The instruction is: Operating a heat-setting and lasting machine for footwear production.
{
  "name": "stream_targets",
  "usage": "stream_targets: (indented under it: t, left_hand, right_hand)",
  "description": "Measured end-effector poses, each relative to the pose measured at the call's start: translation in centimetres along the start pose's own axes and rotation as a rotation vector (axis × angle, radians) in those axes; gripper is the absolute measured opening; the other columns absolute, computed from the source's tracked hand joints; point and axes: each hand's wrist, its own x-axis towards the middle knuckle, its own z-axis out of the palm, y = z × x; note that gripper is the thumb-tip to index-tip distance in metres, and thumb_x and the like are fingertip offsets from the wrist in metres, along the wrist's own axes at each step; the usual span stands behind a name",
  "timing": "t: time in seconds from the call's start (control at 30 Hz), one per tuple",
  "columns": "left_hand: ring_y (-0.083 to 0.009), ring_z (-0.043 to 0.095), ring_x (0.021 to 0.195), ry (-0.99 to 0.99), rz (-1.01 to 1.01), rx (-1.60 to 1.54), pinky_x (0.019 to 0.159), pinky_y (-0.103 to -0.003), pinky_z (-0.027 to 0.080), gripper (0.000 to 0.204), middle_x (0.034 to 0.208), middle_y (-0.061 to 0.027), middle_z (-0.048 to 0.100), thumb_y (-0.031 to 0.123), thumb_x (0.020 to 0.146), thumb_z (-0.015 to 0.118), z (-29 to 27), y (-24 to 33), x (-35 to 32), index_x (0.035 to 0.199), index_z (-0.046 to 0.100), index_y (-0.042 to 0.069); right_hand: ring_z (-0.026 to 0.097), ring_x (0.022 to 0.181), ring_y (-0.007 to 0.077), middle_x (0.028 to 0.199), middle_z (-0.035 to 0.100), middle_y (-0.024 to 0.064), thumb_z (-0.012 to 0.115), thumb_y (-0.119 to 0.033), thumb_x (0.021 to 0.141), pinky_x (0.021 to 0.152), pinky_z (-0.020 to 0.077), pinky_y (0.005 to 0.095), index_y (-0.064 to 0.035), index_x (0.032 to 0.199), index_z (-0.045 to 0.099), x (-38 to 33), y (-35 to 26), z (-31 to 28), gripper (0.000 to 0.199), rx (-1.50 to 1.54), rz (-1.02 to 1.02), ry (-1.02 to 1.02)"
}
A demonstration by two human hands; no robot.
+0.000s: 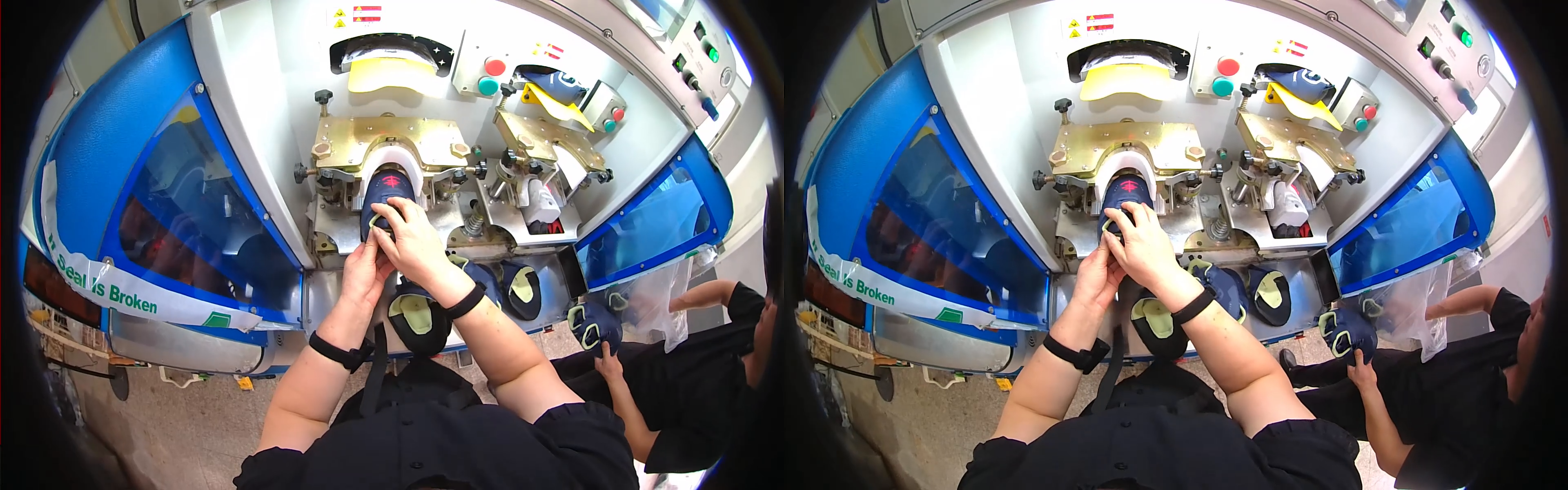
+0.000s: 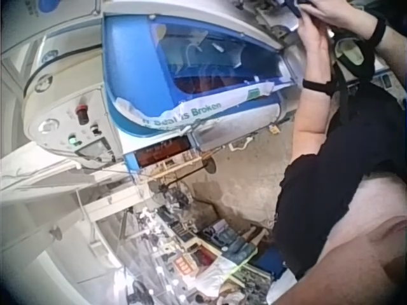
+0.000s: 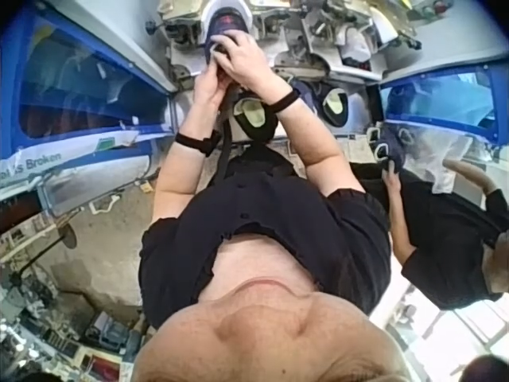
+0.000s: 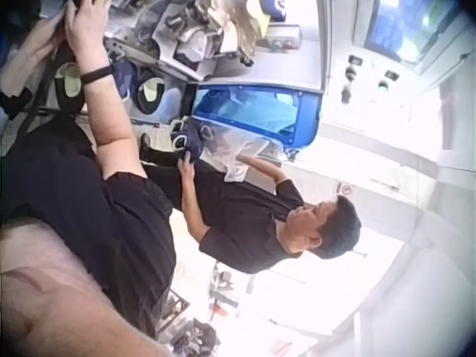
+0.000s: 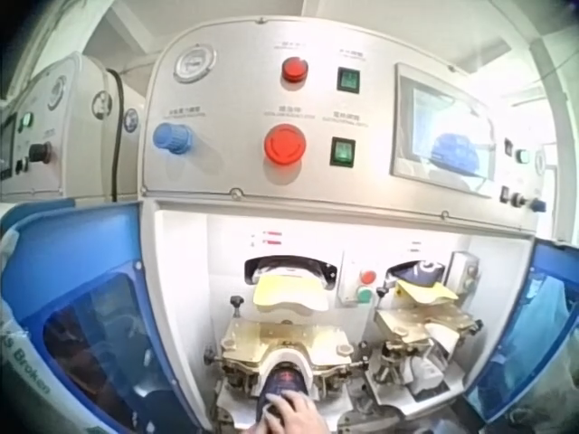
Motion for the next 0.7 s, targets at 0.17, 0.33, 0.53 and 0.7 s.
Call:
stream_targets:
  t: [0.17,0.33,0.53,0.7]
  left_hand:
    - [-0.018,0.066,0.076,0.103,0.078,0.015,0.067,-0.033,0.057,0.035,0.094,-0.0069,0.065,0.034,0.092,0.059,0.2,-0.4,0.2,0.109,0.058,0.004]
    - [-0.0208,0.066,0.073,0.181,0.106,0.028,0.064,-0.034,0.058,0.038,0.092,-0.009,0.065,0.037,0.091,0.06,0.5,-1.1,0.1,0.105,0.06,0.002]
    - [-0.0201,0.066,0.077,0.251,0.064,0.032,0.07,-0.035,0.057,0.04,0.091,-0.0095,0.065,0.039,0.092,0.058,0.2,-1.9,-0.5,0.104,0.059,0.001]
    - [-0.0205,0.065,0.079,0.251,0.123,0.043,0.071,-0.036,0.057,0.041,0.091,-0.0097,0.063,0.038,0.093,0.056,0.4,-2.3,-0.1,0.106,0.056,-0.001]
  right_hand:
    - [0.047,0.119,0.0396,0.131,0.046,0.0229,0.059,-0.032,0.089,0.099,0.0413,0.043,-0.015,0.125,0.053,0.1,0.2,0.2,0.041,-0.083,0.029,-0.05]
    - [0.048,0.118,0.0392,0.129,0.048,0.0241,0.061,-0.04,0.085,0.094,0.0442,0.0459,-0.0176,0.123,0.055,0.1,0.6,-0.1,0.045,-0.116,0.03,-0.073]
    - [0.046,0.122,0.0361,0.132,0.048,0.0192,0.06,-0.047,0.083,0.092,0.0411,0.0514,-0.0205,0.124,0.055,-0.6,1.0,-0.1,0.049,-0.168,0.015,-0.119]
    - [0.045,0.123,0.0362,0.133,0.047,0.0189,0.059,-0.051,0.083,0.093,0.0393,0.0543,-0.0212,0.126,0.053,-0.3,1.9,-0.6,0.052,-0.18,-0.029,-0.158]
